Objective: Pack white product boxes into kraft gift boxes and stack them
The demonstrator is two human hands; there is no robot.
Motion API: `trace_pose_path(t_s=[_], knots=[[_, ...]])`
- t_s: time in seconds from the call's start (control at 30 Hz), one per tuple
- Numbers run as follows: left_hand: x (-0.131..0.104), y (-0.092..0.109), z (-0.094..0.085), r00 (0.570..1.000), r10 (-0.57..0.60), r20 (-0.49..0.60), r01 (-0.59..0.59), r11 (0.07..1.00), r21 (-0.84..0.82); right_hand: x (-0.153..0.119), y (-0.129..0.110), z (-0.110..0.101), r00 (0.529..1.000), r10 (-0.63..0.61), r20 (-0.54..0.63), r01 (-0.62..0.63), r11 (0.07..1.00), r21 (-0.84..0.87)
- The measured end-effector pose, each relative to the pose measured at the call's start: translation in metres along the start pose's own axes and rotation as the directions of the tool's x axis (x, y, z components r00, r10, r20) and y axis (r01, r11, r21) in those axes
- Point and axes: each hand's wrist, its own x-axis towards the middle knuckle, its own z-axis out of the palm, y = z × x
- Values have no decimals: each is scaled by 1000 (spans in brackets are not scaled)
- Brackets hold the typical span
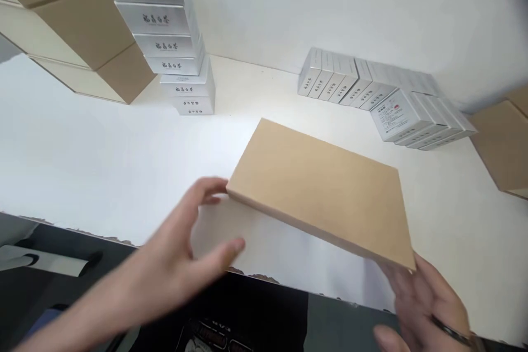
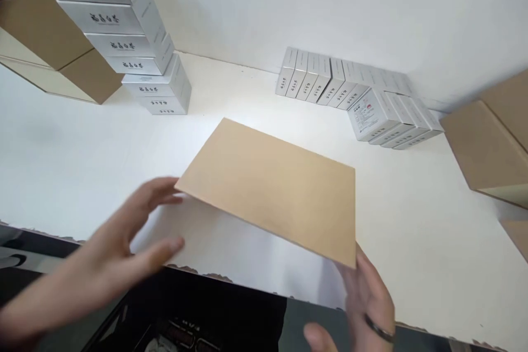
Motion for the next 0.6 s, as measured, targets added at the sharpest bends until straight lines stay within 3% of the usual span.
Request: trace_pose_path(t_s=[0.07, 0.13, 0.23, 0.3, 0.37, 0.53, 0.6], knots=[[-22, 2, 29, 989, 57, -136, -48, 996, 72, 0, 2, 8, 999, 53, -14, -53, 999, -5], [-30, 7, 56, 940, 95, -326, -59, 991, 117, 2, 2, 16, 989, 118, -90, -121, 992, -34], [-25, 14, 74, 882, 74, -465, -34, 995, 94, 3, -2, 24, 918, 278, -283, -306, 950, -57], [-20, 16, 72, 895, 45, -443, -5, 996, 90, 2, -5, 27, 855, 354, -378, -405, 912, -62], [-17, 16, 67, 910, 15, -415, 27, 995, 94, 1, -10, 29, 825, 377, -422, -449, 889, -85], [-18, 20, 59, 946, -146, -289, 148, 989, -15, 6, -17, 27, 823, 352, -447, -435, 895, -96], [-16, 22, 54, 971, -129, -201, 126, 992, -26, 10, -17, 23, 842, 340, -419, -405, 912, -72]])
